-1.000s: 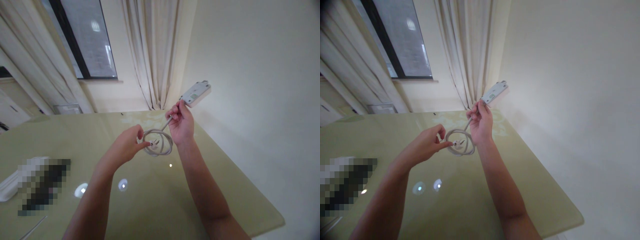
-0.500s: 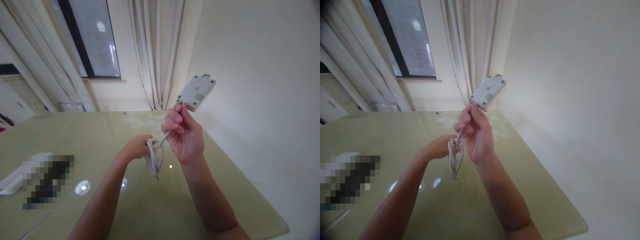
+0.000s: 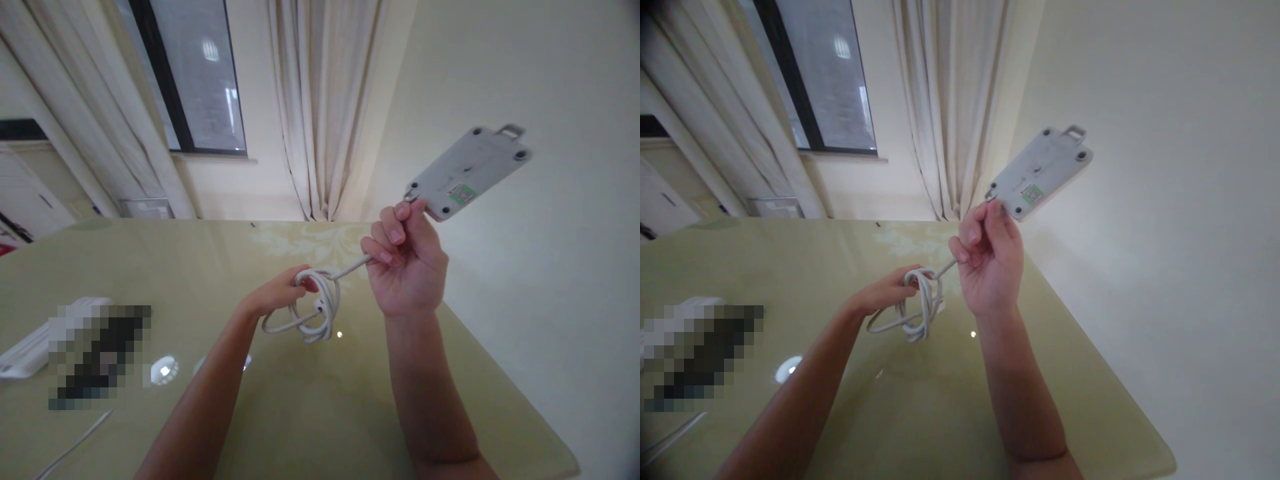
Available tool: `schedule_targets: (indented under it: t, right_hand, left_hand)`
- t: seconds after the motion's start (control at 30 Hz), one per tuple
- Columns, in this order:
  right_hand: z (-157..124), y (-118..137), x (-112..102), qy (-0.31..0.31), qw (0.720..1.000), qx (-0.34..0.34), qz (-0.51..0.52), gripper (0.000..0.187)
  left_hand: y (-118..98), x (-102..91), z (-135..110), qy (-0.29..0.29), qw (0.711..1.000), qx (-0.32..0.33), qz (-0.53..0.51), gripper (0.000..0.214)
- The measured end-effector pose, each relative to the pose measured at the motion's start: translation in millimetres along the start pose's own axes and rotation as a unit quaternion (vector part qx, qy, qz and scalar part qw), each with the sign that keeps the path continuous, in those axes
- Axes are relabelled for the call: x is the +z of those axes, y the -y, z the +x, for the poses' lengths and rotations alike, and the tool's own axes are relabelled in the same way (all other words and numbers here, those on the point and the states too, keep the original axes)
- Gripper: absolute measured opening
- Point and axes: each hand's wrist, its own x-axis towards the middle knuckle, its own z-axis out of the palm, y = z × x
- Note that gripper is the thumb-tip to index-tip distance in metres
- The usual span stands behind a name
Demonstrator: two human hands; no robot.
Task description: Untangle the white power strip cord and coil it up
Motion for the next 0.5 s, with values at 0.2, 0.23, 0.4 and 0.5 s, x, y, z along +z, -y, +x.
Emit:
schedule_targets:
  t: [0.2, 0.23, 0.4, 0.5]
  right_hand:
    - [9.2, -10.2, -15.2, -0.049, 0.977, -0.089, -0.187, 0.036]
    - [10.2, -12.5, -18.0, -0.045, 0.968, -0.091, -0.228, 0.037]
    - [11.5, -21.0, -24.9, 0.066, 0.882, -0.064, -0.463, 0.036]
    - [11.2, -24.7, -23.4, 0.116, 0.818, -0.052, -0.562, 0.034]
  left_hand:
    - [-11.6, -7.0, -9.0, 0.011, 0.995, -0.04, -0.094, 0.03]
    - [-12.6, -7.1, -10.3, 0.011, 0.993, -0.052, -0.105, 0.032]
    - [-15.5, -5.3, -9.9, -0.065, 0.988, -0.102, -0.093, 0.04]
    - [-16.8, -4.8, -8.4, -0.102, 0.982, -0.121, -0.102, 0.044]
